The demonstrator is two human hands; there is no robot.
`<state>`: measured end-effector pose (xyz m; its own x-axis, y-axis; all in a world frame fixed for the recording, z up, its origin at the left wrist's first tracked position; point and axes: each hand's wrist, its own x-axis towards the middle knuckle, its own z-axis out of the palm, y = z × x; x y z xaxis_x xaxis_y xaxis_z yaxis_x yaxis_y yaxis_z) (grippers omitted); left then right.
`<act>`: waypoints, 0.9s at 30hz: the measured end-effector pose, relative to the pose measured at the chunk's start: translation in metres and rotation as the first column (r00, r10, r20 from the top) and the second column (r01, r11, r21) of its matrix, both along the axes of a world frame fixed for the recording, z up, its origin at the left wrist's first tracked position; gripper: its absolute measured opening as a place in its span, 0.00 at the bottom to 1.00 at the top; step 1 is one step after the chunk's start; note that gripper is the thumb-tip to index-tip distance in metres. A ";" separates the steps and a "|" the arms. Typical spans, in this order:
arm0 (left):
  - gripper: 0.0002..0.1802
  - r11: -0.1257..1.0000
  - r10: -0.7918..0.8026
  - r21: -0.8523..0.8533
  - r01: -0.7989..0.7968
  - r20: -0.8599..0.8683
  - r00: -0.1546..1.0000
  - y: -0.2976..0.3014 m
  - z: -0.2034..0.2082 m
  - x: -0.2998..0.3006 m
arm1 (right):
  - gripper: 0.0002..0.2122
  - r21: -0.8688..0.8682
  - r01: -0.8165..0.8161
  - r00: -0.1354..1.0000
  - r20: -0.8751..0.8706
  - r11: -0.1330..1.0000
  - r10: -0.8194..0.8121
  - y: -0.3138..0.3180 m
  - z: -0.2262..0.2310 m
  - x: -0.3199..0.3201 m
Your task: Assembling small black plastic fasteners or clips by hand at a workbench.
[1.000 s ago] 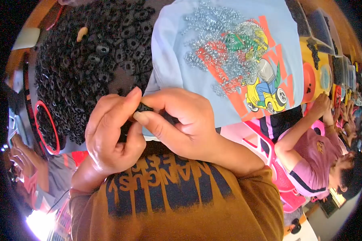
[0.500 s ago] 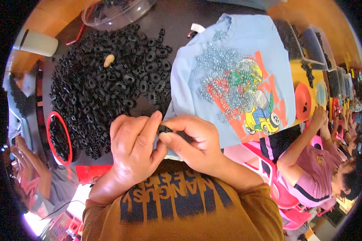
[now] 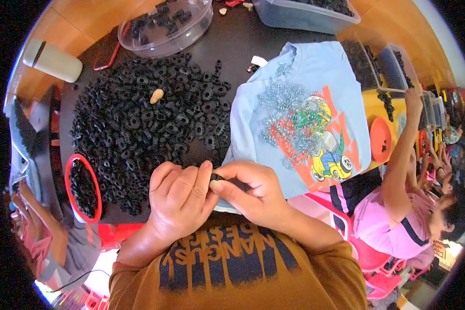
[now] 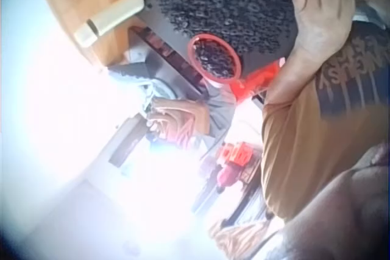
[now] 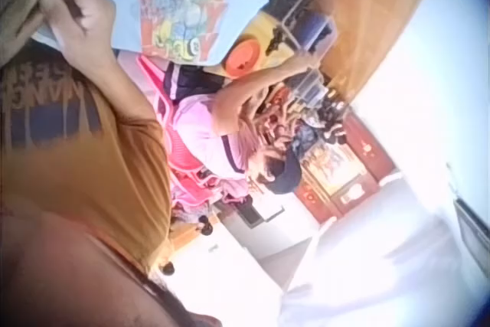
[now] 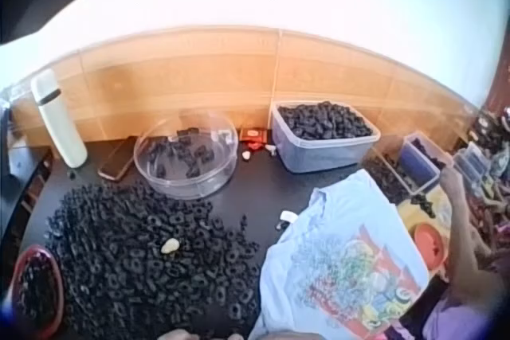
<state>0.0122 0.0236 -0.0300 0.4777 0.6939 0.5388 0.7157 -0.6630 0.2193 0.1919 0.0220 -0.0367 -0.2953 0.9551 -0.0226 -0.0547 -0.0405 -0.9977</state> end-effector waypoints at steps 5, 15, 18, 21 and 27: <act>0.29 0.992 0.072 -0.118 -0.053 0.171 0.983 0.001 0.013 -0.014 | 0.07 0.112 -0.120 0.970 0.226 0.986 0.093 0.032 0.040 -0.006; 0.21 0.993 0.067 -0.109 -0.039 0.265 0.962 -0.035 0.008 -0.051 | 0.21 0.433 -0.091 0.643 0.713 0.897 -0.279 0.200 0.097 -0.068; 0.22 0.998 0.046 0.015 -0.054 0.331 0.943 -0.046 0.003 -0.068 | 0.20 0.621 -0.129 0.809 0.517 0.773 -0.280 0.179 0.061 -0.074; 0.23 0.998 0.043 0.026 -0.055 0.345 0.938 -0.066 -0.018 -0.090 | 0.15 0.485 -0.296 0.751 0.650 0.823 -0.113 0.113 0.052 -0.070; 0.21 0.997 0.062 -0.053 -0.050 0.257 0.964 -0.083 -0.047 -0.101 | 0.10 0.589 -0.310 0.709 0.666 0.746 -0.231 0.017 0.015 -0.032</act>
<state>-0.0892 -0.0596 -0.0766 0.2862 0.7422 0.6060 0.6667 -0.6085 0.4304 0.1596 0.0387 -0.0213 -0.4914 0.7951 0.3555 0.6054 0.6053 -0.5169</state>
